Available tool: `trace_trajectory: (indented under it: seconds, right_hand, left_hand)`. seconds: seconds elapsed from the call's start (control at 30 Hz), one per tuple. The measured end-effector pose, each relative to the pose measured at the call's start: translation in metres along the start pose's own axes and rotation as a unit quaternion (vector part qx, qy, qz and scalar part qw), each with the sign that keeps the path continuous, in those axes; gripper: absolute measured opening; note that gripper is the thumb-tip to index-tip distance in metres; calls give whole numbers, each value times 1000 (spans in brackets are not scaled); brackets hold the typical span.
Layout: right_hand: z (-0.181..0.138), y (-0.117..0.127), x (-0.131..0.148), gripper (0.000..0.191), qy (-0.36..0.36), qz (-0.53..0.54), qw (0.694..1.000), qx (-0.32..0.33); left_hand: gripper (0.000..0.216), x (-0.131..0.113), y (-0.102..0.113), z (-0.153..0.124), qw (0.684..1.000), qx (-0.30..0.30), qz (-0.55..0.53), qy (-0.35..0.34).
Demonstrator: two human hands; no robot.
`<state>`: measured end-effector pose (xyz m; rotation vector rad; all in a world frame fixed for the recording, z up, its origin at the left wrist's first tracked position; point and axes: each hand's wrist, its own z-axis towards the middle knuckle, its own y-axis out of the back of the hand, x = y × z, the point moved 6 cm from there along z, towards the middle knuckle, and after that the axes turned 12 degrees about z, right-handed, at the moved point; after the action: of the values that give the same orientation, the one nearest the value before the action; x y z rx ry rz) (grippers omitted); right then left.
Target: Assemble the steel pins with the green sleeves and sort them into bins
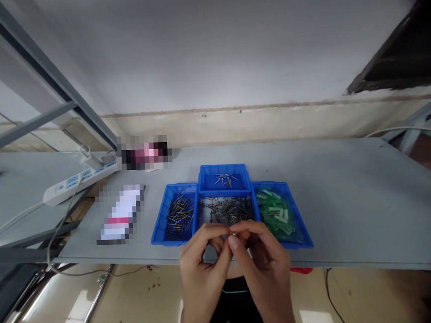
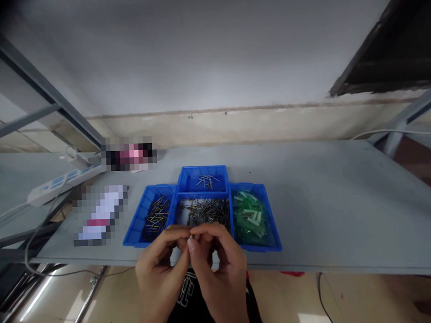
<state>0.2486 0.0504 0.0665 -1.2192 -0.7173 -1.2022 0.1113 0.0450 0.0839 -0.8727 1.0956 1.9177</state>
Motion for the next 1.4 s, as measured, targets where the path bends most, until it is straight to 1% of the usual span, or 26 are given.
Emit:
trace_trajectory:
  seconds: [0.17,0.33,0.53,0.63,0.83,1.07,1.4]
  right_hand:
    - [-1,-3,-7,15,-23,5,1000,3]
    - [0,-3,-5,12,-17,5,1000,3]
    - [1,-3,-4,11,-10,4,1000,0]
    - [1,-4,-4,11,-9,4,1000,3]
    - [1,-3,-5,10,-18,8,1000,11]
    - [-1,-4,-5,7,-26,9,1000,14]
    - [-1,-2,-8,5,-37,24,999,3]
  left_hand:
    - [15,3,2,-1,1000,-3,-10,0]
    - [15,3,1,2,1000,-1,-13,-3]
    - [12,5,3,2,1000,5,-6,18]
    - [12,5,4,2,1000,2,-1,17]
    - [10,4,3,5,1000,2,-4,11]
    - [10,6,0,3,999,12,-12,33]
    - [9,8,-1,2,999,11,-8,34]
